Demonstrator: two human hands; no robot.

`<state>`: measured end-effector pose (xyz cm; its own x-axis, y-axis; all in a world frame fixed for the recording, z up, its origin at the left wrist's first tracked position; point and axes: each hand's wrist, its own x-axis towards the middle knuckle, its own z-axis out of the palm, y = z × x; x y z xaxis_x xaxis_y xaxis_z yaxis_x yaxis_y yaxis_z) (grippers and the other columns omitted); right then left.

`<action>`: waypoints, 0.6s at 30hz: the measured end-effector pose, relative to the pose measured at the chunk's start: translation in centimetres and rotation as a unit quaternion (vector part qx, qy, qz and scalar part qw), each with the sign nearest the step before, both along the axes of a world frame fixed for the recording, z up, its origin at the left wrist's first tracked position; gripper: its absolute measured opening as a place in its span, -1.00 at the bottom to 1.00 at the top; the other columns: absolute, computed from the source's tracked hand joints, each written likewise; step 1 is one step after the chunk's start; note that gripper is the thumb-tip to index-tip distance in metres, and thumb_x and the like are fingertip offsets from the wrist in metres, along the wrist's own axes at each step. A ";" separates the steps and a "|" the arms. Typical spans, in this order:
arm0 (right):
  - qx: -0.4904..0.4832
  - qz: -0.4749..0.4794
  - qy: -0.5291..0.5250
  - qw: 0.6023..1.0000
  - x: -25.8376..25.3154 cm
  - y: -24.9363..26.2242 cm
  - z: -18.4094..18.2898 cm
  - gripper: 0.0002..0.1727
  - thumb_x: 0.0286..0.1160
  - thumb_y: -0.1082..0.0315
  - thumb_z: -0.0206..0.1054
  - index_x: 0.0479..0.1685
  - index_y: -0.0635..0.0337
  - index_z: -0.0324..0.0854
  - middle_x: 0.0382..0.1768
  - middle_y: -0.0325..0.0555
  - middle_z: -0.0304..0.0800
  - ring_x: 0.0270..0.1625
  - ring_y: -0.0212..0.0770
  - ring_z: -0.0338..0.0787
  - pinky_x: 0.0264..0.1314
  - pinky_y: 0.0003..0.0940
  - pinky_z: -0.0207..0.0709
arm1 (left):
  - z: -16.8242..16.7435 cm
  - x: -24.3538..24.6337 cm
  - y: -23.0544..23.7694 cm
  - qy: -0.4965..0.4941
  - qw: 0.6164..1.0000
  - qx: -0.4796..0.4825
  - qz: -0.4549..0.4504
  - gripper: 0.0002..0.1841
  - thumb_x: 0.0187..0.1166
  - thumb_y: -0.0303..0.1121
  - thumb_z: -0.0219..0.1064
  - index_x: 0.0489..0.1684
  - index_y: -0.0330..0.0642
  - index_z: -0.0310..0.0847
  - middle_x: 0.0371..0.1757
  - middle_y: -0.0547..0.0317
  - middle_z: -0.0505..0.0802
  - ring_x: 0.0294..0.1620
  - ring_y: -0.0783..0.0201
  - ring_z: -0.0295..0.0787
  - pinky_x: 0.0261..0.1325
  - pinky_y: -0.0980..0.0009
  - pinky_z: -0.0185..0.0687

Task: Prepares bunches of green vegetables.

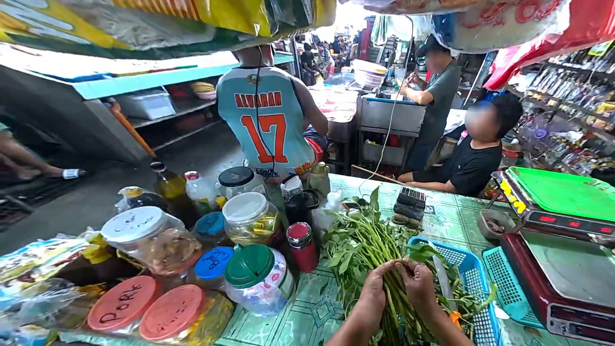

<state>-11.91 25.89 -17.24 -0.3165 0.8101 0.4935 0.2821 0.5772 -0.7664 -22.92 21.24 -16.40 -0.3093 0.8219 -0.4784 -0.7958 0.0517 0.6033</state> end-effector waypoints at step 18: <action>-0.263 -0.128 -0.135 0.947 14.1 1.8 0.3 -0.70 0.66 0.24 0.32 0.11 0.31 0.69 -0.25 0.04 0.80 -0.27 -0.10 0.77 -0.14 -0.10 0.66 | 2.0 -7.6 -0.2 0.053 0.998 -0.027 -0.028 -0.70 0.61 -0.55 0.10 0.25 -0.34 0.52 -0.33 0.05 0.73 -0.50 0.24 0.70 -0.37 0.32 0.76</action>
<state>2.15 27.65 -16.97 -0.1332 0.9886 -0.0702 0.5879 0.0218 -0.8087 -30.53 21.05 -14.40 -0.3156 0.8135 -0.4885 -0.7221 0.1281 0.6799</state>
